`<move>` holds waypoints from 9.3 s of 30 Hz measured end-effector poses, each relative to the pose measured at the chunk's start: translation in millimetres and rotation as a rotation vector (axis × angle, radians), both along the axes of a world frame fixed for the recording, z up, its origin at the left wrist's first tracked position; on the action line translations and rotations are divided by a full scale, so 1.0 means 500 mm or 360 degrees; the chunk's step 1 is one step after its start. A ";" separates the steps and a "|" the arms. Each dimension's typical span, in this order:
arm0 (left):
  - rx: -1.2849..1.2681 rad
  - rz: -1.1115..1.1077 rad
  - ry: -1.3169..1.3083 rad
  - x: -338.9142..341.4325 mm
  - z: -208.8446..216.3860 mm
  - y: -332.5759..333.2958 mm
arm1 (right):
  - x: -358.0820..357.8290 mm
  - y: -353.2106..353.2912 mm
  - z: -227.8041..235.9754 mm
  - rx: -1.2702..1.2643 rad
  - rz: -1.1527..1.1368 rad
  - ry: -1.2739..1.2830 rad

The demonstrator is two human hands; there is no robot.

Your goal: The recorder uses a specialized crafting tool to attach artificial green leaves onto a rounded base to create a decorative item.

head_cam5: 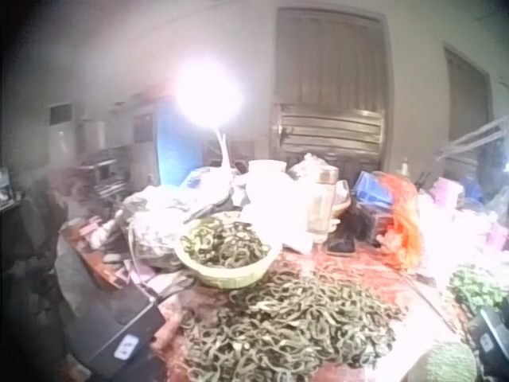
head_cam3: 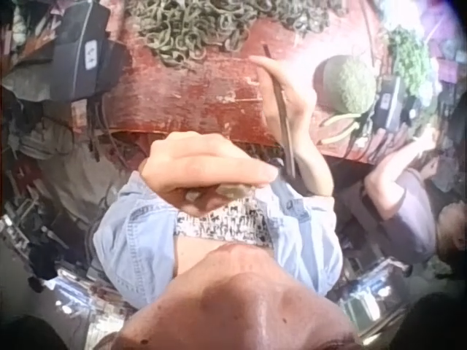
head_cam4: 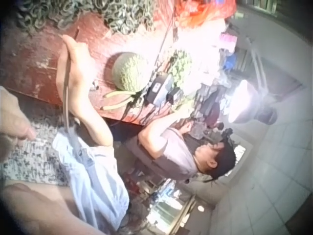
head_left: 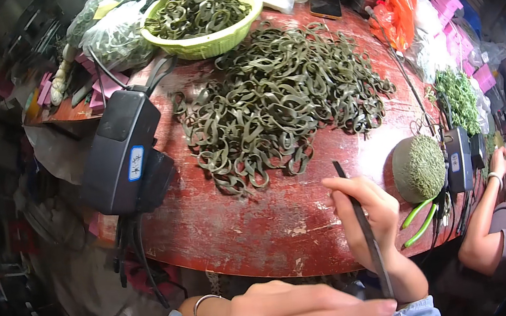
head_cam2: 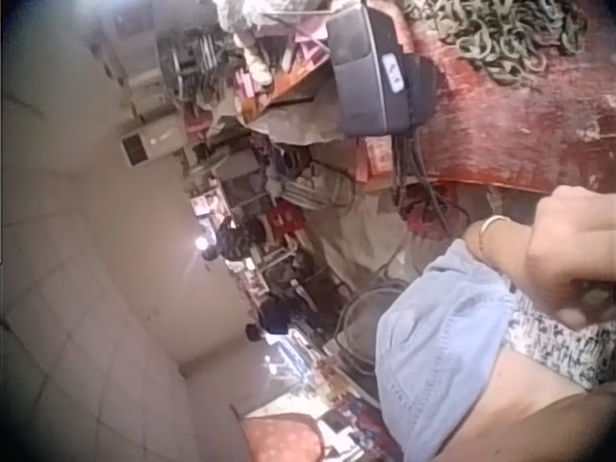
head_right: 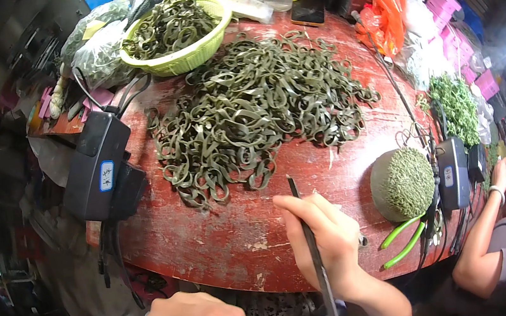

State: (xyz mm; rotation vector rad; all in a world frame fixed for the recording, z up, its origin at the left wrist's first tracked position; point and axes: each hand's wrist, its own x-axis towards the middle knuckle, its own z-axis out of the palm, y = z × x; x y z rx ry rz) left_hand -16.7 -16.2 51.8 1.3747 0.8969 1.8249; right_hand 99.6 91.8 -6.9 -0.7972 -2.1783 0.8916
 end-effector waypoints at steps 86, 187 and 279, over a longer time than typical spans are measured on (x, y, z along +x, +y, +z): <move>-0.0785 -0.0209 -0.0469 0.006 -0.101 0.021 | 0.068 -0.108 0.054 -0.0456 -0.0194 0.0782; -0.0743 -0.0497 -0.0637 0.018 -0.096 0.028 | 0.065 -0.108 0.053 -0.0452 -0.0206 0.1012; -0.0992 -0.0433 -0.0592 0.032 -0.085 0.041 | 0.076 -0.092 0.061 -0.0209 -0.0466 0.0773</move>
